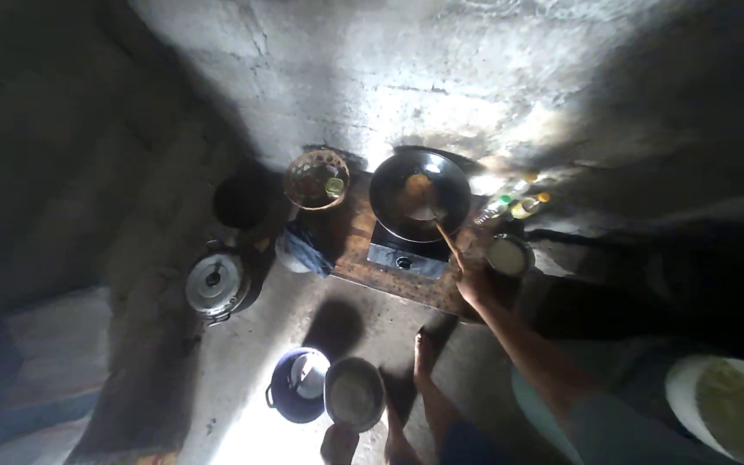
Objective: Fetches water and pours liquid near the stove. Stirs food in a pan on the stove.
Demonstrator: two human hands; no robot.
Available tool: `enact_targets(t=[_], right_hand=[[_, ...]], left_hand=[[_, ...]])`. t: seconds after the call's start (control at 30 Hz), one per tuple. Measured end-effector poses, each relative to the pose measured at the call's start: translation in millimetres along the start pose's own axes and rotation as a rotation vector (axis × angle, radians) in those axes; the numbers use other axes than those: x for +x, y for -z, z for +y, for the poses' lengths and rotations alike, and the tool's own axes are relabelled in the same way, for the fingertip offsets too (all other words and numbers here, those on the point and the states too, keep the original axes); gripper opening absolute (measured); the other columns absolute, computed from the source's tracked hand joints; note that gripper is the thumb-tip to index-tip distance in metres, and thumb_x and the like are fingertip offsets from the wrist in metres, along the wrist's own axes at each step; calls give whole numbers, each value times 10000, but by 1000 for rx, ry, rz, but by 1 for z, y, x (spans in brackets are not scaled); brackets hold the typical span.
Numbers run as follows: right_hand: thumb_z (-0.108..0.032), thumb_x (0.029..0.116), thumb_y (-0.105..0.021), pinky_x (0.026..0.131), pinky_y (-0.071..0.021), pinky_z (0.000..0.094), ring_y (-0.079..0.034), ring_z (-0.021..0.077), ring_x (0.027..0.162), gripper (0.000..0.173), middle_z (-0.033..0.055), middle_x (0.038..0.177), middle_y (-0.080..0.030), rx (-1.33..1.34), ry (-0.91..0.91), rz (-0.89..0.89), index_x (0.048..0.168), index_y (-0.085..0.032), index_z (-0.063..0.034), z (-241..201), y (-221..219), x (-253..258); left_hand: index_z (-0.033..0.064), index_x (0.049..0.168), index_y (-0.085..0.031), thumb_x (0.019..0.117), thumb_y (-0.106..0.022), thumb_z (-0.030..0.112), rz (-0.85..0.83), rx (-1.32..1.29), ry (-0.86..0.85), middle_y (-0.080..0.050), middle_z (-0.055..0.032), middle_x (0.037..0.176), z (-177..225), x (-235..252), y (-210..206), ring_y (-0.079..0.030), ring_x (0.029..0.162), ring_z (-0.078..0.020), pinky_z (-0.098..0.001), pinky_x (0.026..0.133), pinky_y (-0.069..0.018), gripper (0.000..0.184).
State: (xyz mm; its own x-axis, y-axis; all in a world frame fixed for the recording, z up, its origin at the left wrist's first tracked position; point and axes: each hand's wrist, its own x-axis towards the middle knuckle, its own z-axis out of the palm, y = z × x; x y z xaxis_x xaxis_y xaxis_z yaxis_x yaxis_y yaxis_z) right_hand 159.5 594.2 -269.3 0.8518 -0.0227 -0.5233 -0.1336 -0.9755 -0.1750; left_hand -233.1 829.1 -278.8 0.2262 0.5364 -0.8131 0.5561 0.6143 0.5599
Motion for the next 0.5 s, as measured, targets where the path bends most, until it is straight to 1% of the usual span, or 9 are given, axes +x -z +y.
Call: enact_targets(t=[0.07,0.13,0.2,0.23,0.27,0.33,0.37,0.43,0.5], right_hand=[[-149,1077,-433,1043,-485,574,-631,419,1235,707,240,1343,-641,-2,-20,-19,1676,-81,-279,6,-10,6],[-61,1024,-511,1091,-444,598,-538,443,1346,800,255,1490,-519,44,-35,-56,1676,-84,-243,10,-12,7],[2,953,-593,1109,-429,610,-485,460,1393,889,271,1548,-444,110,-70,-62,1672,-110,-199,16,-14,4],[16,932,-624,1136,-407,602,-442,461,1427,930,283,1575,-396,150,-96,-74,1671,-88,-161,18,-12,2],[18,911,-646,1142,-405,591,-433,453,1436,962,286,1581,-383,176,-116,-80,1669,-74,-141,19,-9,-2],[-4,890,-666,1113,-435,587,-477,439,1404,989,275,1553,-428,212,-117,-77,1670,-74,-148,20,6,-20],[-25,912,-654,1116,-430,583,-483,429,1400,940,263,1546,-444,244,-90,-73,1668,-109,-148,21,17,-36],[-75,1008,-578,1147,-404,544,-497,400,1395,702,247,1524,-487,357,28,-75,1635,-261,-98,31,28,-80],[-147,1084,-480,1130,-425,499,-581,395,1296,440,278,1391,-595,504,192,-52,1491,-492,20,58,16,-127]], left_hand=[[-141,1207,-545,1017,-546,-7,-23,47,-5,-644,-185,953,6,-5,3,-640,755,-157,-316,717,-576,233],[-144,1211,-544,1012,-552,-15,-68,89,-14,-649,-191,960,13,-13,3,-645,761,-162,-324,733,-579,238],[-143,1194,-561,1006,-562,-13,-125,130,-49,-667,-183,937,22,-24,2,-663,761,-162,-327,742,-589,229],[-139,1186,-563,1006,-564,-10,-159,151,-67,-669,-173,928,27,-31,0,-670,760,-155,-319,743,-594,221],[-134,1173,-567,1004,-566,-9,-196,171,-88,-671,-163,917,33,-37,-3,-674,759,-149,-312,742,-595,210],[-135,1157,-578,1000,-576,-10,-279,233,-135,-670,-161,914,43,-49,-11,-668,769,-150,-312,751,-590,201],[-129,1140,-587,999,-580,-6,-314,274,-162,-667,-152,904,47,-55,-18,-661,761,-144,-305,741,-586,187],[-119,1113,-603,989,-596,-3,-384,360,-218,-663,-137,891,54,-73,-28,-648,749,-131,-295,725,-579,170],[-114,1078,-619,973,-624,-3,-451,478,-287,-654,-127,878,56,-94,-42,-629,740,-121,-287,714,-566,153]])
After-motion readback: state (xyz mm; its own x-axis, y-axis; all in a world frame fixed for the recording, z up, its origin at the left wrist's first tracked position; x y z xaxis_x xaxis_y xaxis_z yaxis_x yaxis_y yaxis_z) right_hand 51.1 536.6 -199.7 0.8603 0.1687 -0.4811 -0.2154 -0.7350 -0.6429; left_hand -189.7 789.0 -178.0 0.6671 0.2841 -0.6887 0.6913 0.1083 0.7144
